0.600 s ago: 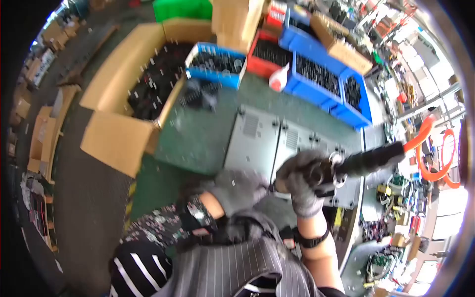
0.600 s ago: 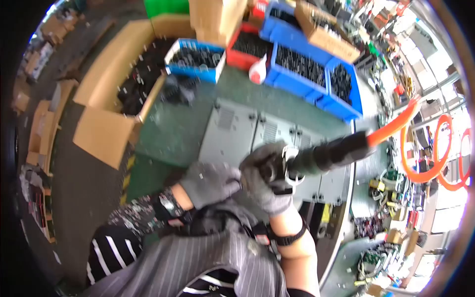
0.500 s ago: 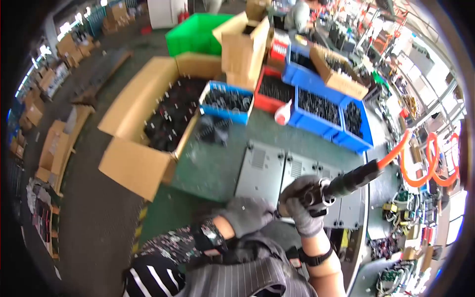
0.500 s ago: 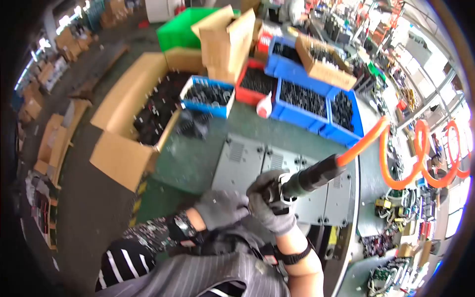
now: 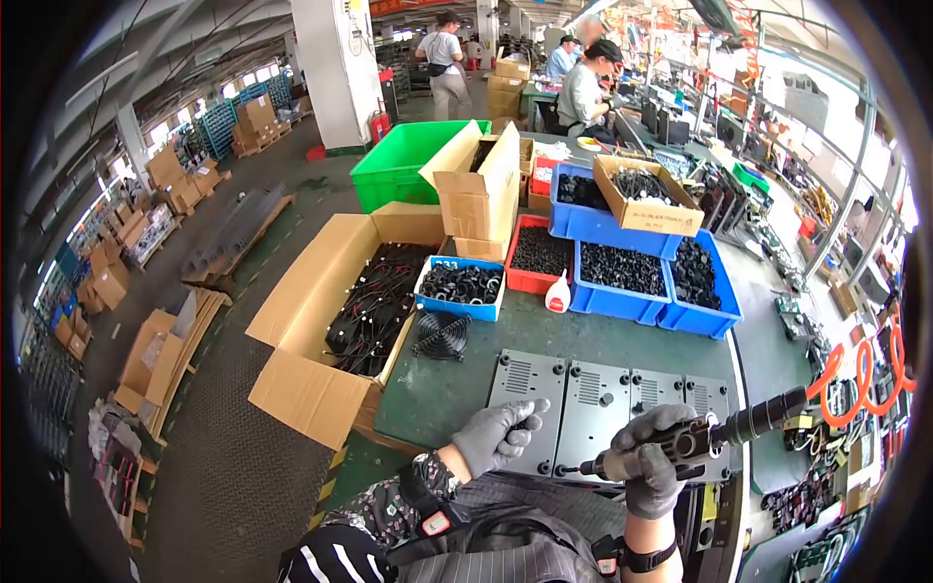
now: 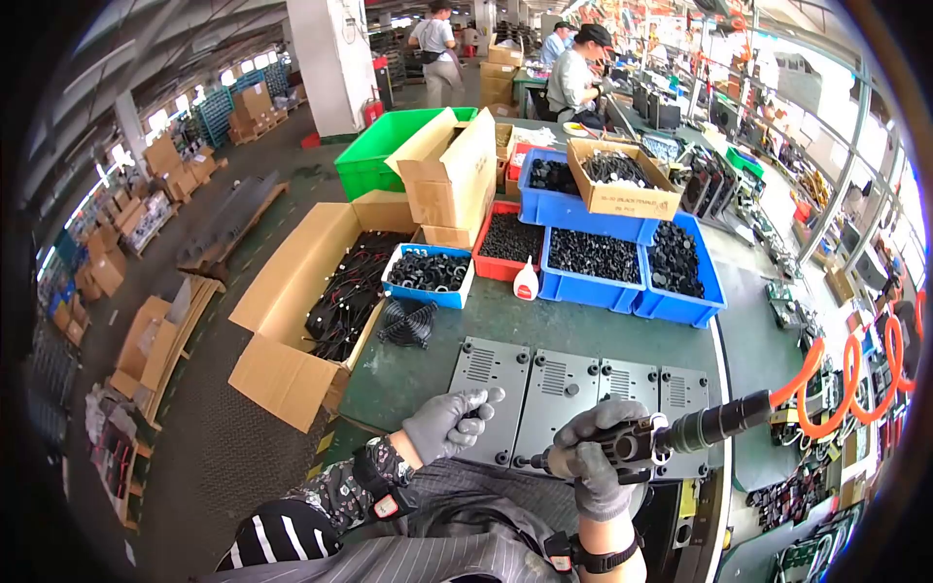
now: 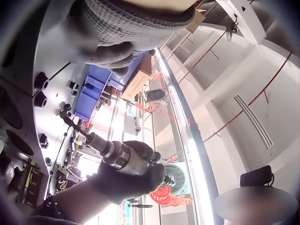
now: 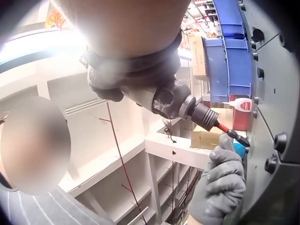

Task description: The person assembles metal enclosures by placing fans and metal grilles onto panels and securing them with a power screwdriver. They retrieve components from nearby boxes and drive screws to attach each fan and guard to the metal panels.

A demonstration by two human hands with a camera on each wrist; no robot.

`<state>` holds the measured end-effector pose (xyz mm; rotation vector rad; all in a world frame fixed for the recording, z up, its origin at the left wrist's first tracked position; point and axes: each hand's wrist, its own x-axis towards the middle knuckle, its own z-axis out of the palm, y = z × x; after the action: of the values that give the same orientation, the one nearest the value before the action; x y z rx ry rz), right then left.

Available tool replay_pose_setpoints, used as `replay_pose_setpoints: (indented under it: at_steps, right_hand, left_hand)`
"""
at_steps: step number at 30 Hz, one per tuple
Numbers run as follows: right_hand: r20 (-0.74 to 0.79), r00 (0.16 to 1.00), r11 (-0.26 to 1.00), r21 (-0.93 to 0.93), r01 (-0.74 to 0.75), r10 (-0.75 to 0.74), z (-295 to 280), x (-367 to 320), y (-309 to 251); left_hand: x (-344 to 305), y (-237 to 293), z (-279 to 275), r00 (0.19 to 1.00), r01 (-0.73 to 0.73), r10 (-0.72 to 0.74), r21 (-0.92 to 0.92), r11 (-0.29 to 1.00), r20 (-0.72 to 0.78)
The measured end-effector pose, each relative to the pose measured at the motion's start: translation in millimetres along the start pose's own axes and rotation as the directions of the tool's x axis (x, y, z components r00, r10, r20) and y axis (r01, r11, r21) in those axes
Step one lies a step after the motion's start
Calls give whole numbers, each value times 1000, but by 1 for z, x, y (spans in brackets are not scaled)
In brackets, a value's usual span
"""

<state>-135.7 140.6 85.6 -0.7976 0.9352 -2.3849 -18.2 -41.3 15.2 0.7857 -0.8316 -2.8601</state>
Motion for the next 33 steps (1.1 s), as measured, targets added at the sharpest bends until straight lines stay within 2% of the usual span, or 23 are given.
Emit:
replay_pose_setpoints:
  at_steps: [1,3,6,7,8,9,10,13,15,16,19,21,26,33]
  right_hand:
    - [-16,1000,1000,16,-12,13,-2,-1,-2]
    - [-46,999,999,49,-25,27,-7,-4,-4]
    - [-79,997,999,51,-2,6,-14,-5,-10]
    - [-71,997,999,26,36,-34,-15,-5,-14]
    - [-74,996,998,52,46,-42,-15,-4,-17]
    - [-60,991,992,-3,123,-123,-10,-6,-21]
    - [-67,994,996,18,92,-90,-18,-9,-21]
    - [-24,976,975,46,218,-217,-20,-3,-33]
    - [-52,957,958,24,286,-284,-21,-1,-37]
    - [-73,956,958,15,287,-285,-19,-4,-38]
    - [-137,940,950,-25,311,-311,-21,-6,-42]
    - [-191,954,971,10,239,-233,-31,-11,-40]
    - [-172,948,962,10,272,-267,-30,-10,-43]
    - [-102,934,939,-53,340,-344,-36,-8,-48]
  left_hand:
    - [-2,-3,4,1000,-16,14,62,998,28]
    - [-3,-6,13,1000,2,-1,95,996,-12]
    - [-3,-15,23,987,-107,138,317,942,-77]
    - [-1,-17,22,989,-138,148,328,934,-5]
    - [-4,-17,26,989,-142,148,330,933,9]
    - [-8,-15,36,993,-116,117,318,941,16]
    - [-6,-17,37,996,-65,50,228,971,69]
    - [-4,-27,45,981,58,-73,88,994,178]
    - [-5,-35,53,983,112,-124,93,989,133]
    - [-5,-36,56,989,116,-125,107,988,85]
    - [-2,-41,67,985,139,-153,152,979,83]
    - [0,-44,71,985,143,-155,151,978,74]
    - [4,-50,75,977,189,-198,114,975,74]
    - [6,-59,83,983,153,-162,105,983,84]
